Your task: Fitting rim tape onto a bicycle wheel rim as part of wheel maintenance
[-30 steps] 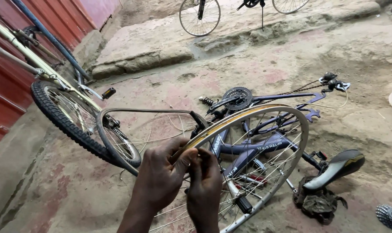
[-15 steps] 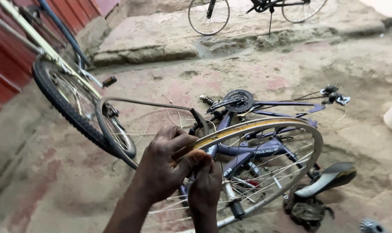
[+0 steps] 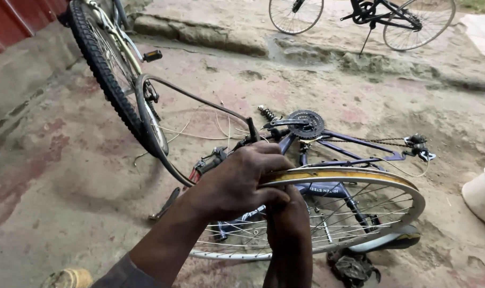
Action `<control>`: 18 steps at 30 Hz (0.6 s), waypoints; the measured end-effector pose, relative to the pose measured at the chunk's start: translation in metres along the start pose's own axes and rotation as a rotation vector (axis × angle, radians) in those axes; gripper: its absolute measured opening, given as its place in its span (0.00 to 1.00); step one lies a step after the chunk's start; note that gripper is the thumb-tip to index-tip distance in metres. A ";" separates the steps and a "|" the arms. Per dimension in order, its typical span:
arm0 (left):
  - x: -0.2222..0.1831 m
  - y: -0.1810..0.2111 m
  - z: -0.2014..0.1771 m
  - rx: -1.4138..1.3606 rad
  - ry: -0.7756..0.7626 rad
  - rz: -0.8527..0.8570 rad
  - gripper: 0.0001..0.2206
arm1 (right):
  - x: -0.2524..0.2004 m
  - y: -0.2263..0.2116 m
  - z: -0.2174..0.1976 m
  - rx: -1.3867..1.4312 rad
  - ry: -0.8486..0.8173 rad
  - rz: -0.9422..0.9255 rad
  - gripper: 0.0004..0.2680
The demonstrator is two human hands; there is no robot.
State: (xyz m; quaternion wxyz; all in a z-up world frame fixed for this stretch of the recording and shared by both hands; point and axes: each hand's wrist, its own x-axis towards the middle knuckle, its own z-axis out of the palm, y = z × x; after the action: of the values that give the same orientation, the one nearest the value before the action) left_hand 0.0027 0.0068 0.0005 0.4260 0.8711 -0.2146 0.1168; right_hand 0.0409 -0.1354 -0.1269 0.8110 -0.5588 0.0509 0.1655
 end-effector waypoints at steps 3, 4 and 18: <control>0.002 0.000 0.002 0.131 -0.002 -0.115 0.10 | -0.031 -0.033 0.036 -0.517 0.096 -0.089 0.13; 0.003 -0.003 0.004 0.129 -0.007 -0.114 0.10 | -0.026 -0.017 0.036 -0.515 0.101 -0.086 0.13; 0.003 -0.008 0.010 0.344 0.093 -0.275 0.18 | 0.010 0.056 0.066 -0.179 0.565 -1.091 0.06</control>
State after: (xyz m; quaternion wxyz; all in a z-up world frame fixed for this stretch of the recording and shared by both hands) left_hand 0.0095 0.0024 -0.0102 0.2927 0.9456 -0.0507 0.1325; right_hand 0.0256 -0.0544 -0.1547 0.6839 -0.5923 -0.0434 -0.4238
